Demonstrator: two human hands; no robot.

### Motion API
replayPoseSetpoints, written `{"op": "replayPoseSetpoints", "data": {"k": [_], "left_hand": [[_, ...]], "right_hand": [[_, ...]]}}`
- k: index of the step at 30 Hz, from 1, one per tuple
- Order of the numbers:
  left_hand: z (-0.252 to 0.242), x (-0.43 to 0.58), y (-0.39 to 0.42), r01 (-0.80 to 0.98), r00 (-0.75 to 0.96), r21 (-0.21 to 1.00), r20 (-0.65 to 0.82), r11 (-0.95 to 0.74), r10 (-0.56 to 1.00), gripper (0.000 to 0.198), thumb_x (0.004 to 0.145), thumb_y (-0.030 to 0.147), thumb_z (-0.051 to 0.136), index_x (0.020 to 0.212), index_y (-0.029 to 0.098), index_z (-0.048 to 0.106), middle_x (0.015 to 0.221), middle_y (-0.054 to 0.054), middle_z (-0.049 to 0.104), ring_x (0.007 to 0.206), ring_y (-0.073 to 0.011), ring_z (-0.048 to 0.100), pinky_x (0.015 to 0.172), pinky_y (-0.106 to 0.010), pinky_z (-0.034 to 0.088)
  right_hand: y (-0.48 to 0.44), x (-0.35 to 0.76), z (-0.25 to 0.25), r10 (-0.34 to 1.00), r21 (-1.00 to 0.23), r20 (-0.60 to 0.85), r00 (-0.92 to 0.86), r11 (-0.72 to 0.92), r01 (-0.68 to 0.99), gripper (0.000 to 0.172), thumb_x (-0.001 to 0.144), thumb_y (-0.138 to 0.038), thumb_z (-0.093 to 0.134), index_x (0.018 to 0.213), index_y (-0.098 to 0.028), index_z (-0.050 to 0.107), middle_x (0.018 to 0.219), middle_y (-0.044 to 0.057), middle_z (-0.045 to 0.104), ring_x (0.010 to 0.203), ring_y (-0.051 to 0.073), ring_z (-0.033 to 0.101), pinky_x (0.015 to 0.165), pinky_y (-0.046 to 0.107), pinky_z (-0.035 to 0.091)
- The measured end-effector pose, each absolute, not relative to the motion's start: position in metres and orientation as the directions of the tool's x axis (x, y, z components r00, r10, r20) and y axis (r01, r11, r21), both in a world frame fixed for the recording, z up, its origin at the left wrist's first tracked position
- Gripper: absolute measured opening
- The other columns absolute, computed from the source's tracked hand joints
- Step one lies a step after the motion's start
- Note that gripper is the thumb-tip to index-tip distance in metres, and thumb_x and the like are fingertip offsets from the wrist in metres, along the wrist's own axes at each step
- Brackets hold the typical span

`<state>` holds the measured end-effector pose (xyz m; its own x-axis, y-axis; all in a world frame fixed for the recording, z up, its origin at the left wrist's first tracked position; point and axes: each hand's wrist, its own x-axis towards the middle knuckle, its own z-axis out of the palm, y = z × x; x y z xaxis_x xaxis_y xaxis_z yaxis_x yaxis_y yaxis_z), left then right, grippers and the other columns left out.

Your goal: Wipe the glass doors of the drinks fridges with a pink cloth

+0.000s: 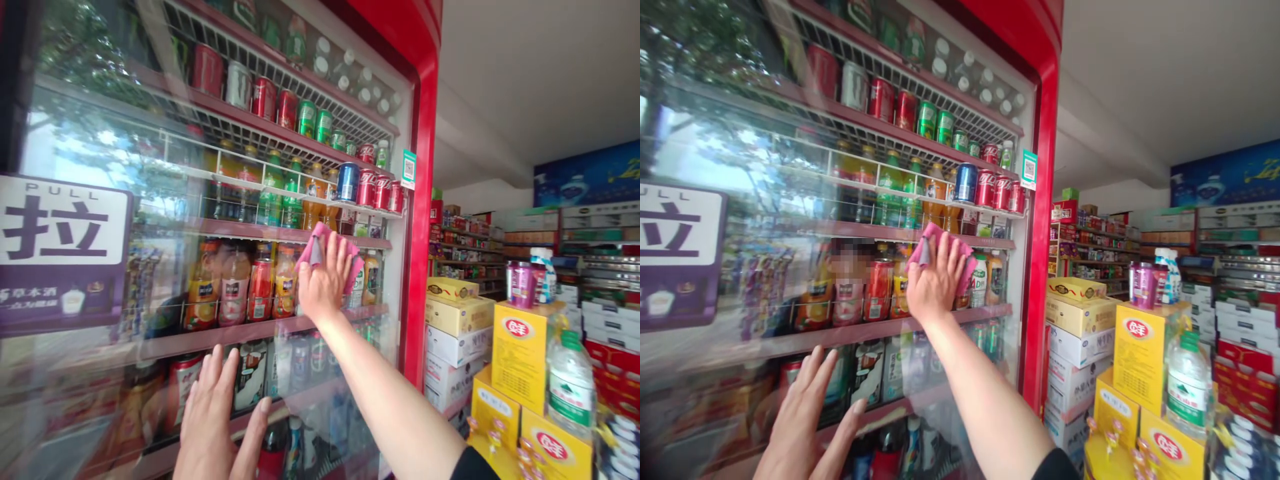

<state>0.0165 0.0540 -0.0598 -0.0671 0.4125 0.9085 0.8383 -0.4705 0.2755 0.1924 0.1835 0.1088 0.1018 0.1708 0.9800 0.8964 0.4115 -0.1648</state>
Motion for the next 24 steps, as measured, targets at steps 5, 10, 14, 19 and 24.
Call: {"op": "replayPoseSetpoints", "data": {"k": [5,10,14,19,24], "left_hand": [[-0.062,0.010,0.058,0.859,-0.051,0.239,0.920,-0.453,0.389,0.083,0.104,0.044,0.060,0.177,0.035,0.022,0.184,-0.015,0.029,0.169,-0.0410,0.032,0.129,-0.074,0.038],[-0.062,0.011,0.057,0.872,-0.057,0.221,0.932,-0.436,0.358,0.083,0.104,0.045,0.060,0.177,0.035,0.022,0.182,-0.016,0.033,0.168,-0.0430,0.034,0.125,-0.078,0.040],[-0.059,0.006,0.049,0.886,-0.055,0.219,0.925,-0.408,0.377,0.083,0.105,0.040,0.060,0.177,0.034,0.020,0.183,-0.016,0.030,0.169,-0.0399,0.033,0.127,-0.073,0.041],[-0.041,-0.025,0.038,0.913,-0.080,0.208,0.935,-0.352,0.344,0.082,0.105,0.038,0.060,0.177,0.033,0.020,0.184,-0.015,0.029,0.171,-0.0371,0.028,0.132,-0.071,0.035],[-0.017,-0.066,0.024,0.934,-0.117,0.201,0.953,-0.297,0.279,0.082,0.105,0.040,0.061,0.177,0.032,0.022,0.184,-0.014,0.029,0.172,-0.0366,0.025,0.134,-0.071,0.032]], "right_hand": [[0.143,0.116,0.110,0.112,0.218,0.939,-0.326,0.539,0.813,0.071,0.112,-0.051,0.053,0.176,-0.028,0.033,0.187,0.003,0.020,0.175,0.034,0.008,0.141,0.064,0.012],[0.138,0.100,0.111,0.027,0.433,0.843,-0.537,0.559,0.707,0.074,0.110,-0.058,0.056,0.175,-0.028,0.034,0.187,0.001,0.022,0.175,0.029,0.011,0.143,0.059,0.010],[0.156,0.141,0.108,0.064,0.397,0.854,-0.517,0.563,0.725,0.081,0.106,-0.061,0.063,0.175,-0.030,0.034,0.186,0.004,0.025,0.174,0.032,0.014,0.142,0.061,0.010],[0.192,0.221,0.086,0.098,0.207,0.958,-0.270,0.414,0.886,0.079,0.109,-0.046,0.056,0.178,-0.022,0.027,0.186,0.012,0.023,0.174,0.035,0.014,0.140,0.065,0.014],[0.213,0.245,0.064,0.041,-0.084,0.996,0.074,0.333,0.939,0.078,0.111,-0.047,0.045,0.180,-0.020,0.018,0.184,0.018,0.026,0.172,0.041,0.020,0.134,0.072,0.026]]}}
